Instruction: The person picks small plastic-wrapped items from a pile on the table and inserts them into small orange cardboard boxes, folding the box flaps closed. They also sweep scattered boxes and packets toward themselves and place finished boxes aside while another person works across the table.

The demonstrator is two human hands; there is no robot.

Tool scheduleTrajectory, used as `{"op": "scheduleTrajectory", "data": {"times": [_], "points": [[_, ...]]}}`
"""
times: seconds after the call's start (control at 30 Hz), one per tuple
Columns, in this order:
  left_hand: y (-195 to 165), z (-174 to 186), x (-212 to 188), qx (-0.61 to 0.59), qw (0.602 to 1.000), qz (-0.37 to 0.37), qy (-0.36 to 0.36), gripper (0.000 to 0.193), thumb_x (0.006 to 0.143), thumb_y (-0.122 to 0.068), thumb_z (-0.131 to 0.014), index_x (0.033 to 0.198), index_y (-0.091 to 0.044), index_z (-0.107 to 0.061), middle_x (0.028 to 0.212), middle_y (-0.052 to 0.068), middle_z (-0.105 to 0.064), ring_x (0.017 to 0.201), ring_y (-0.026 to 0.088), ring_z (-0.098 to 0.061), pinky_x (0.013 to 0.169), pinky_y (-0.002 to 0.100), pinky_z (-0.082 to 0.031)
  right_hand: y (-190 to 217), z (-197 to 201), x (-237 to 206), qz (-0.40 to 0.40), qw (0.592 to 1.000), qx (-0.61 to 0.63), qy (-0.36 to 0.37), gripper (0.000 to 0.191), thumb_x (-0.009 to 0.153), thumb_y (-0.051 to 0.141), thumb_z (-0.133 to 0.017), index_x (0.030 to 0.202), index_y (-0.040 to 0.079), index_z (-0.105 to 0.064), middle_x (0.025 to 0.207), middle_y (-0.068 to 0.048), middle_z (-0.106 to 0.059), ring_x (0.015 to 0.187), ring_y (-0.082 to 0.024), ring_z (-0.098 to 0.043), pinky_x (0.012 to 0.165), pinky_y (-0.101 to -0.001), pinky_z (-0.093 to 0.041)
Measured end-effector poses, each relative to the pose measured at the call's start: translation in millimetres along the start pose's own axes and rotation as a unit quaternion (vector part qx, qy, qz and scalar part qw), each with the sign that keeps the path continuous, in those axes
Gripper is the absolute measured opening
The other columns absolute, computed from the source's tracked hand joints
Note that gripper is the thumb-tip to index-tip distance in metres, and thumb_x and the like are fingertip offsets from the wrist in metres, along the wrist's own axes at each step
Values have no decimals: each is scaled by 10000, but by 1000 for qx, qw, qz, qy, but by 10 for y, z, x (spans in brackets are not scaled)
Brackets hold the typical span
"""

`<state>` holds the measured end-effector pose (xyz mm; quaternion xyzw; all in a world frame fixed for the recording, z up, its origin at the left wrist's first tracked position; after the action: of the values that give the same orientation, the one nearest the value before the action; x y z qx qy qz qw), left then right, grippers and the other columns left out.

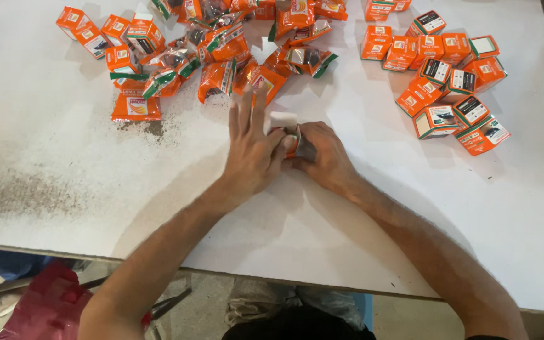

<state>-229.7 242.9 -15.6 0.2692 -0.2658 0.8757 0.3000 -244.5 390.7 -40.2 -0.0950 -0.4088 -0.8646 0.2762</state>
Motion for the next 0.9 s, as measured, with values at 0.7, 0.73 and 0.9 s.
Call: {"op": "scheduleTrajectory", "data": {"times": [0.7,0.73,0.9], "points": [[623,-511,-172,-501,796,327,93,203,896,-77,-614,1045,54,-654,866,72,-704,737,117,-702,614,284,-585,165,-58,-77,67,994,-85,-34,579,744,73,-874,1268,23,-631,1267,-133,-699,1210,-332,-623,965,-418,-548],[639,-520,-208,-568,737,349,110,224,900,-98,-588,1054,31,-685,856,64,-706,710,111,-690,611,278,-594,163,-62,-73,69,993,-88,-34,565,751,86,-877,1260,25,-637,1258,-134,-698,1211,-333,-622,967,-418,-547],[758,-536,-121,-571,710,393,125,192,940,-112,-660,1064,20,-723,854,57,-705,689,101,-656,588,296,-604,115,-50,-28,60,994,-85,-40,516,785,109,-888,1237,43,-648,1240,-145,-678,1208,-328,-619,962,-424,-547]]}}
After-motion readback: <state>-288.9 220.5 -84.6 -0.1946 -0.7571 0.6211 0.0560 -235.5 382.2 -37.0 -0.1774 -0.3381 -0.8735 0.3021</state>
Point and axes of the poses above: each hand's wrist, its own x-axis towards the middle knuckle, its own z-axis out of the back of the hand, y = z × x, the point moved 7 cm from there along x, towards the middle knuckle
